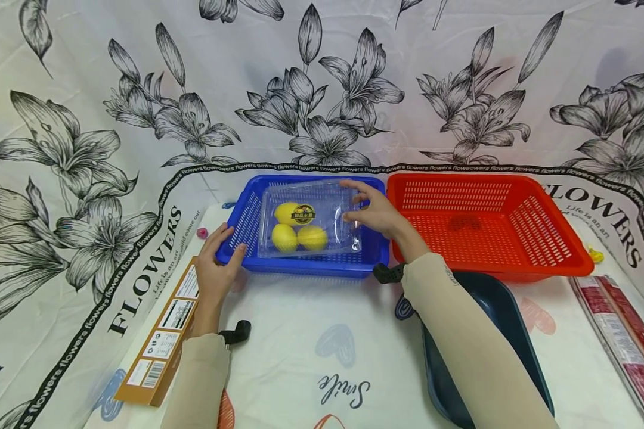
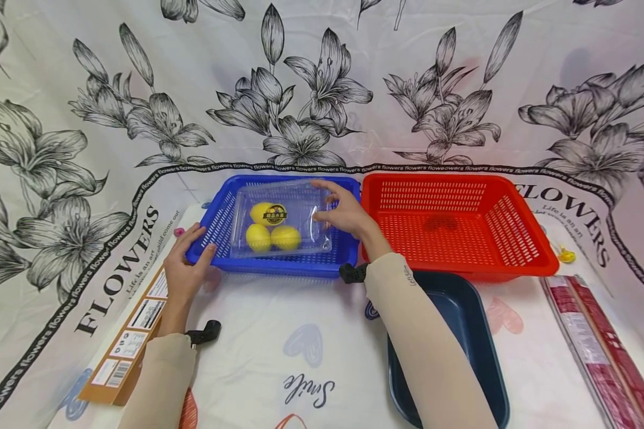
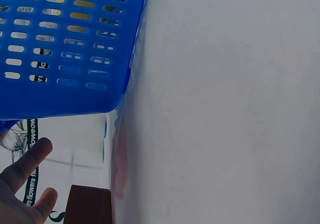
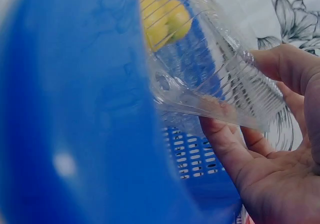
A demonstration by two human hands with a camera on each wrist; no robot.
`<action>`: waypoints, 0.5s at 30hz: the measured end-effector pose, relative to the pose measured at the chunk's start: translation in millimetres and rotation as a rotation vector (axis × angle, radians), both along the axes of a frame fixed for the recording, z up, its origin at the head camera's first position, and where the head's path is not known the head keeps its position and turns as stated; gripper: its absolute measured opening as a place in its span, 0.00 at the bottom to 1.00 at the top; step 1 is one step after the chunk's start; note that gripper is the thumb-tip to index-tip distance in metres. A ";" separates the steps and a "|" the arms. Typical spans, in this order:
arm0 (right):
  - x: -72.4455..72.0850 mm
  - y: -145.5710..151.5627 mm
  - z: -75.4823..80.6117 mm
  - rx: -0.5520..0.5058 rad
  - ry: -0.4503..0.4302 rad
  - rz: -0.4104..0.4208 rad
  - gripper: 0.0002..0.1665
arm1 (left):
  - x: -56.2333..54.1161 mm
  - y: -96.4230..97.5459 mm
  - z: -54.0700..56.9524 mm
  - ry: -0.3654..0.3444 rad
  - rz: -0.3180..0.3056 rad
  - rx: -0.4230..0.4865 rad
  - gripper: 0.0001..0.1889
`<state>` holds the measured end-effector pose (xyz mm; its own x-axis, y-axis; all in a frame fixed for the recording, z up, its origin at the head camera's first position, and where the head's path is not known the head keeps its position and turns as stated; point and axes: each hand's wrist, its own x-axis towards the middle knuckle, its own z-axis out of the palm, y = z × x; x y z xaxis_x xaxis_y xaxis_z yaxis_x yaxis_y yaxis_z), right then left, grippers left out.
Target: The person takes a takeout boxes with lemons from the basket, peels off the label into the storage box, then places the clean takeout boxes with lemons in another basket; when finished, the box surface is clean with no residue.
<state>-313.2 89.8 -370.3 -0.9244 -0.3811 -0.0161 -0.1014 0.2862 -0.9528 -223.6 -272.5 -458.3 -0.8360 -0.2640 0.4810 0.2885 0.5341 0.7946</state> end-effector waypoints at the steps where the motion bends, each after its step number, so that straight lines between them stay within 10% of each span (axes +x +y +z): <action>1: 1.0 1.3 1.2 -0.005 -0.002 -0.008 0.46 | -0.1 0.4 -0.1 -0.003 0.003 -0.004 0.26; 15: 22.6 23.0 28.8 -0.122 0.023 -0.065 0.47 | -0.8 0.5 0.5 -0.010 0.011 -0.001 0.26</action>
